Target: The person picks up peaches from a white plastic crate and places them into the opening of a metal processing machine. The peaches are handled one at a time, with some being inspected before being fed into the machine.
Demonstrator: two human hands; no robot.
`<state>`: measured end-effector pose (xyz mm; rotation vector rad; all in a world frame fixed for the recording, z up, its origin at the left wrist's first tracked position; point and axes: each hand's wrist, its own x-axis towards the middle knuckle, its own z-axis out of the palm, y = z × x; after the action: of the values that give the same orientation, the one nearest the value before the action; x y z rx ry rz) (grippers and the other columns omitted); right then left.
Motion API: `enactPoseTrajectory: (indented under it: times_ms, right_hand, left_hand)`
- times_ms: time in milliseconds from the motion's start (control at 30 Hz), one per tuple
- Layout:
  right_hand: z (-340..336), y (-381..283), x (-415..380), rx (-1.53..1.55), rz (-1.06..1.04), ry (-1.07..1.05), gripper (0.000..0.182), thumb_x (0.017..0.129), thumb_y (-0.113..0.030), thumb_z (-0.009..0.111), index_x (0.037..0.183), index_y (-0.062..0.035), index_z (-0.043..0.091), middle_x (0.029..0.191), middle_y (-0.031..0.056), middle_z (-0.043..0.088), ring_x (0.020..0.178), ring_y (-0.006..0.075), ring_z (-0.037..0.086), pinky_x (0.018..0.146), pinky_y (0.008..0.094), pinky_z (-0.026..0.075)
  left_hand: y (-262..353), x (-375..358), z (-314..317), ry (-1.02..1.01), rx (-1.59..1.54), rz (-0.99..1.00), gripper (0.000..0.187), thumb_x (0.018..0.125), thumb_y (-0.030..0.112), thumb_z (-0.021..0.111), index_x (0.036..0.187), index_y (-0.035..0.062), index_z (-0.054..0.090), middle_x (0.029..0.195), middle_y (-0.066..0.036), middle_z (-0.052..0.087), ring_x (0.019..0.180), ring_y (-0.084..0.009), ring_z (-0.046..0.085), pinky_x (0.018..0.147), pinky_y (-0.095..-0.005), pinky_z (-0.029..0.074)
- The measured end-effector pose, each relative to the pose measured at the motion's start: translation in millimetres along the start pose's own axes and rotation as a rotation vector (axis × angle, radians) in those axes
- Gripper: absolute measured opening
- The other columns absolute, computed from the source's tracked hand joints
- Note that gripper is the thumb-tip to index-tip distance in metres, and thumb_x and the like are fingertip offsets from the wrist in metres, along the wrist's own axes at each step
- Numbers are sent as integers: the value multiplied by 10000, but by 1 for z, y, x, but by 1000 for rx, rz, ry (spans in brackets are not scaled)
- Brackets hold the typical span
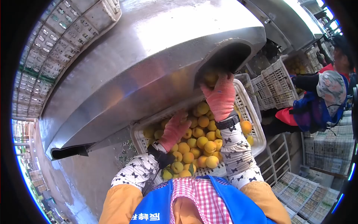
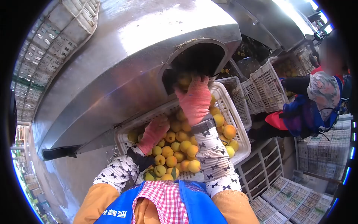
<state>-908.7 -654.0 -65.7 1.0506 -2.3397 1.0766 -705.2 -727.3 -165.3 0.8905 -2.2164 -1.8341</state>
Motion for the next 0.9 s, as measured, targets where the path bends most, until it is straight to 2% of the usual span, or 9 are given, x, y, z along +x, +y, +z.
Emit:
enactPoseTrajectory:
  times_ms: [133, 300, 367, 400, 467, 600, 733, 800, 900]
  right_hand:
    - [1, -7, -2, -112, 61, 5, 593, 761, -329, 795, 1168, 15, 536, 1107, 225, 573, 1003, 408, 577, 823, 455, 516]
    - [22, 1, 41, -176, 36, -1, 364, 819, -220, 764, 1045, 28, 624, 946, 132, 651, 895, 297, 645, 798, 391, 542]
    - [-12, 14, 38, 1082, 397, -176, 498, 800, -178, 785, 1200, 12, 556, 994, 193, 647, 923, 338, 667, 809, 367, 555]
    - [-21, 22, 26, 1074, 399, -186, 498, 800, -178, 785, 1200, 12, 556, 994, 193, 647, 923, 338, 667, 809, 367, 555]
    - [-29, 37, -18, 411, 186, -169, 390, 852, -103, 734, 1188, 1, 564, 1004, 162, 661, 911, 316, 677, 805, 336, 557]
    - [31, 58, -97, -268, 359, -795, 604, 781, -380, 799, 1215, -20, 582, 1128, 193, 665, 998, 340, 672, 870, 413, 541]
    - [80, 68, -102, -280, 657, -872, 733, 700, -482, 815, 1227, -26, 589, 1207, 224, 633, 1080, 348, 648, 909, 443, 521]
    - [58, 80, -105, -24, 429, -752, 725, 703, -453, 817, 1220, -1, 585, 1218, 233, 630, 1099, 354, 638, 930, 433, 517]
    - [-6, 80, -88, 854, 871, -718, 687, 766, -319, 769, 1319, 22, 545, 1125, 105, 644, 972, 174, 623, 839, 311, 521]
  left_hand:
    - [-24, -25, -23, 12, 856, 89, 611, 824, 439, 715, 1326, 122, 570, 1246, -157, 593, 1118, -378, 549, 997, -472, 439]
    - [-39, -13, -23, -122, 1118, 258, 694, 779, 469, 733, 1371, 162, 542, 1295, -130, 554, 1252, -368, 447, 1048, -500, 366]
    - [-30, -6, -19, -283, 1263, 255, 729, 760, 482, 740, 1380, 159, 533, 1297, -124, 547, 1273, -361, 429, 1062, -506, 342]
    - [-28, 0, -13, -339, 1365, 222, 741, 743, 488, 743, 1377, 164, 540, 1286, -111, 555, 1270, -345, 435, 1058, -507, 338]
    - [-39, 3, -7, -393, 1449, 169, 752, 726, 494, 747, 1375, 170, 547, 1276, -97, 563, 1268, -330, 441, 1054, -507, 335]
    - [-72, 25, -5, -571, 1487, 265, 677, 715, 432, 768, 1324, 191, 600, 1185, -66, 624, 1191, -288, 518, 1059, -513, 333]
    - [-57, 50, 5, -843, 1605, 253, 583, 681, 372, 808, 1208, 178, 650, 1085, -71, 655, 1042, -267, 610, 996, -517, 399]
    - [-51, 46, -1, -814, 1572, 319, 572, 661, 362, 822, 1171, 169, 651, 1069, -82, 654, 1013, -286, 617, 958, -502, 427]
    - [-37, 41, -23, -752, 1334, 496, 563, 636, 334, 840, 1131, 150, 646, 1049, -102, 653, 978, -321, 623, 897, -472, 467]
